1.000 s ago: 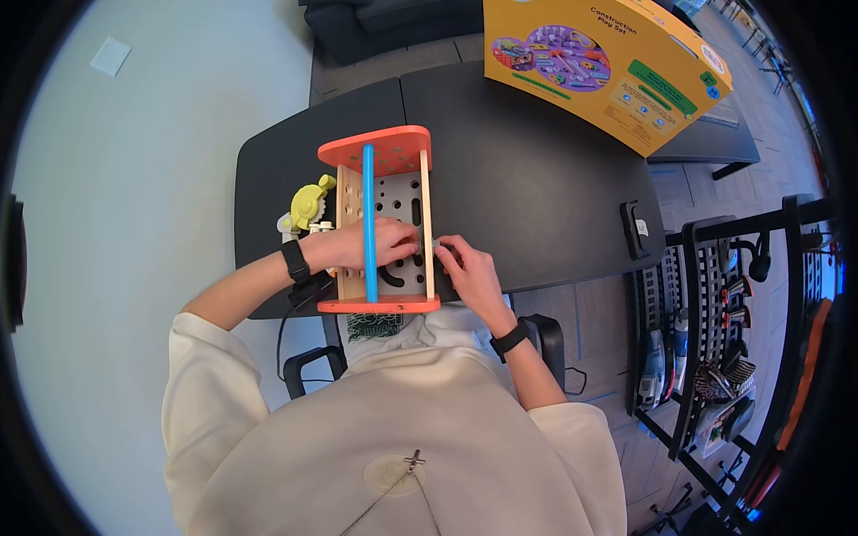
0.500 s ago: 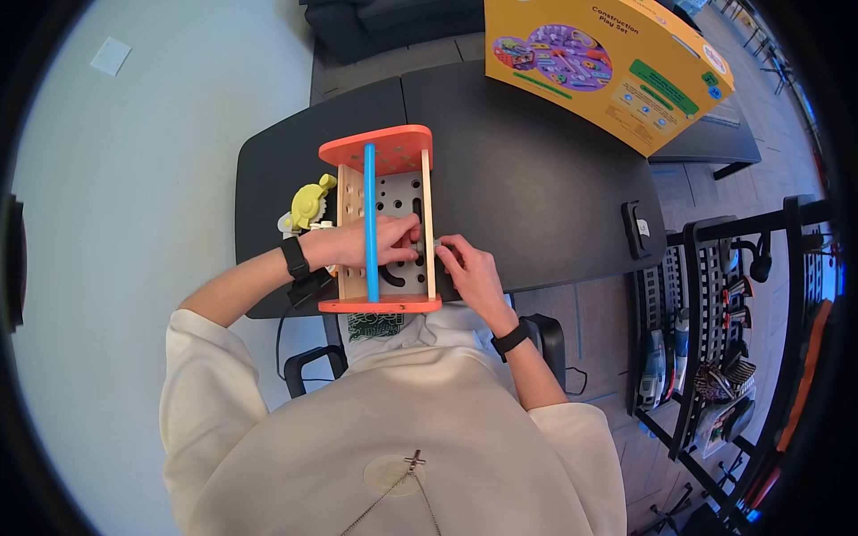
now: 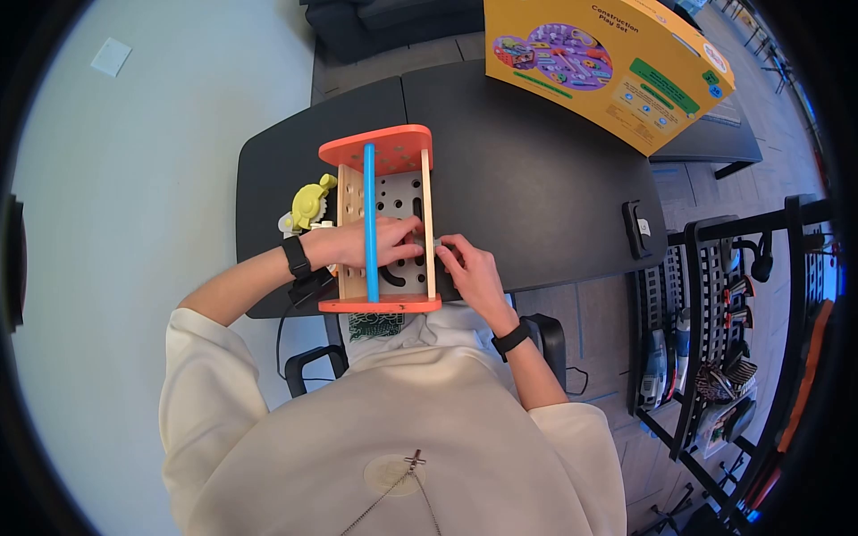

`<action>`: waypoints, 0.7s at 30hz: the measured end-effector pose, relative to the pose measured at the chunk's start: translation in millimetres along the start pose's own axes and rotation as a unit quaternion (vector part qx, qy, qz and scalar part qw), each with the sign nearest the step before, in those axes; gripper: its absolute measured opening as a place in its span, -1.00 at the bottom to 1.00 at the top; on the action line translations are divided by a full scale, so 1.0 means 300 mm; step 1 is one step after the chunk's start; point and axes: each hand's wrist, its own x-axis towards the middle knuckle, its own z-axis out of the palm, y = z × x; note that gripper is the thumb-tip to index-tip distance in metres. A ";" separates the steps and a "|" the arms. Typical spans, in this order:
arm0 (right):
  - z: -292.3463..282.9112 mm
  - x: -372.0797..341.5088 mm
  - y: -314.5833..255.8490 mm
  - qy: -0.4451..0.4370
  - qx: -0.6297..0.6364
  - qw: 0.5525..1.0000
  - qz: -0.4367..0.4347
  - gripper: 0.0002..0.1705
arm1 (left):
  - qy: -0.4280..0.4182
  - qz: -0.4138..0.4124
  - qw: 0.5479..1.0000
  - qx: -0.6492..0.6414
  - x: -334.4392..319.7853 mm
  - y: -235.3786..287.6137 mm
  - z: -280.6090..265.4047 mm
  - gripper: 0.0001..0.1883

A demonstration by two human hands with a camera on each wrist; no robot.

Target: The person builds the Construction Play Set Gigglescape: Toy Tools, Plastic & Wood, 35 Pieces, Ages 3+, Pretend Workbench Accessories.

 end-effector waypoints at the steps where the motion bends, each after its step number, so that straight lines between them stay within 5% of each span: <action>1: -0.001 -0.001 -0.004 0.000 -0.002 1.000 0.000 -0.67 | 0.009 0.004 1.000 -0.001 0.002 -0.005 0.005 -0.61; 21: 0.005 0.003 0.005 -0.003 0.002 1.000 0.006 -0.68 | 0.019 0.041 0.999 0.028 0.025 -0.022 0.025 -0.62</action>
